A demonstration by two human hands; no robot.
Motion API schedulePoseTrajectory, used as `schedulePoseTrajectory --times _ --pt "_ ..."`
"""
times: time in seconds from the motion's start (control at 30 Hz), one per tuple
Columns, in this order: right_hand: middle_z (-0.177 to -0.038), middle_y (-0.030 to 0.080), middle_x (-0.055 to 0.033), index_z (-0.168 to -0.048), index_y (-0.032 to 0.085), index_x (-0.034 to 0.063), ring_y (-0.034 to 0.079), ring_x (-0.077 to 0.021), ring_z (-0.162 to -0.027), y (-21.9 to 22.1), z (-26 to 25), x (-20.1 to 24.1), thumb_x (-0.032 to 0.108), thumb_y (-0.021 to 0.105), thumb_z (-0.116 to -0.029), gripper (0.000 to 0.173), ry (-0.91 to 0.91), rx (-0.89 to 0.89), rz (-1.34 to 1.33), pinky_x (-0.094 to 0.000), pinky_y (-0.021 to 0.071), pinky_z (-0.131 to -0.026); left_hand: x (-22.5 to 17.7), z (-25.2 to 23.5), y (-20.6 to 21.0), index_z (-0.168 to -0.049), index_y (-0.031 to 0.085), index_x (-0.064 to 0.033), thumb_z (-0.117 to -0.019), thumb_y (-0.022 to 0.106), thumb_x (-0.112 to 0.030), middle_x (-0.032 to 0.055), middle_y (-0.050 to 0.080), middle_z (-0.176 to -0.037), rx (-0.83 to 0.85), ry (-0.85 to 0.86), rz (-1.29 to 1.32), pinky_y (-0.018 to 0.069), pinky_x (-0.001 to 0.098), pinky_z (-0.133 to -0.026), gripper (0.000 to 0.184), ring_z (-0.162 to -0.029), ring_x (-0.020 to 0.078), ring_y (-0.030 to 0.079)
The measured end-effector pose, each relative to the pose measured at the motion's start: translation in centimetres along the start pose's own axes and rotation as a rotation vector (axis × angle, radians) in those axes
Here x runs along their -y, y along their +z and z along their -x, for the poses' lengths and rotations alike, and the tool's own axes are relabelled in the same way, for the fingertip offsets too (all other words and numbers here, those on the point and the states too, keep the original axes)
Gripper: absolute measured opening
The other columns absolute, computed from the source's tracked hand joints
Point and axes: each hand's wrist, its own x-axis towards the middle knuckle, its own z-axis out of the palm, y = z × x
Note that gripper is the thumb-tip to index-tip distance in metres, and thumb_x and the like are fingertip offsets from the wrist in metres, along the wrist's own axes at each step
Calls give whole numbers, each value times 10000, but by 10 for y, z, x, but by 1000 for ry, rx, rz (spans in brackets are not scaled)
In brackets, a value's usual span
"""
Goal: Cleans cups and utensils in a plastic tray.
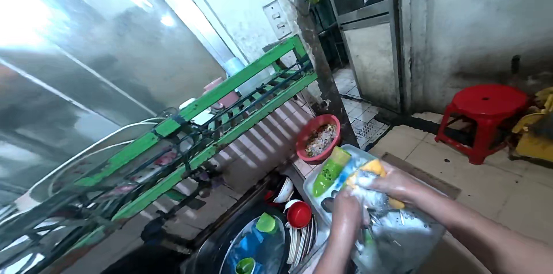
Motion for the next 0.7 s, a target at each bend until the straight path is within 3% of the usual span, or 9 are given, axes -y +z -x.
schedulePoseTrajectory --times 0.07,0.13,0.2,0.33,0.43,0.5,0.57,0.63,0.7 --pt "-1247 652 -221 -1400 574 79 629 -357 -1158 -5 -12 3 221 773 -919 539 -28 -88 179 -583 478 -1008 -10 11 9 -1326 590 23 -1071 452 -84 162 675 -1028 62 10 -151 560 388 -788 309 -807 213 658" --pt "-1272 646 -249 -1394 587 71 611 -404 -1203 -6 -21 -5 270 768 -928 538 -102 -198 254 -630 447 -1034 -8 13 13 -1323 602 -2 -1077 456 -103 110 672 -919 62 22 -120 544 334 -655 304 -660 155 613" --pt "-1287 646 -243 -1423 557 65 614 -389 -1217 2 -15 -12 256 760 -936 561 -134 -203 273 -607 456 -1050 -6 10 10 -1283 610 9 -1073 467 -97 76 645 -807 51 10 -24 508 295 -561 276 -556 120 556" --pt "-1343 612 -230 -1495 474 81 577 -368 -1271 1 -6 -11 179 708 -972 581 -113 3 416 -546 425 -1094 -6 11 1 -1298 591 16 -1080 447 -106 81 619 -824 91 -31 -18 503 294 -566 288 -579 123 554" --pt "-1170 693 -270 -1357 607 27 668 -449 -1106 -10 -41 -41 176 766 -899 507 -402 -306 375 -657 499 -961 1 13 8 -1246 611 19 -1086 445 -107 45 611 -738 87 -32 150 490 256 -513 263 -521 92 540" --pt "-1237 653 -288 -1439 510 17 637 -438 -1158 -16 -44 -21 248 714 -970 561 -221 -371 107 -639 480 -1002 7 11 9 -1194 604 39 -1082 431 -81 38 591 -663 65 -13 358 470 241 -457 239 -473 88 525" --pt "-1261 633 -224 -1527 391 94 642 -336 -1124 -13 -37 -6 389 647 -1006 651 -47 -296 -199 -548 520 -964 9 11 7 -1176 598 55 -1079 423 -66 37 579 -628 77 11 486 466 232 -432 234 -451 84 519" --pt "-1175 662 -196 -1484 429 83 669 -302 -1027 -1 -25 0 355 682 -986 621 4 -185 -225 -518 553 -891 9 12 4 -1175 596 50 -1078 439 -75 34 570 -620 125 21 562 470 223 -437 223 -459 82 526" --pt "-1174 678 -207 -1381 561 41 666 -328 -1074 2 -23 6 277 739 -949 523 -18 -151 -44 -562 518 -961 14 12 5 -1159 592 33 -1085 426 -102 24 571 -622 175 51 591 481 220 -457 226 -477 79 539"
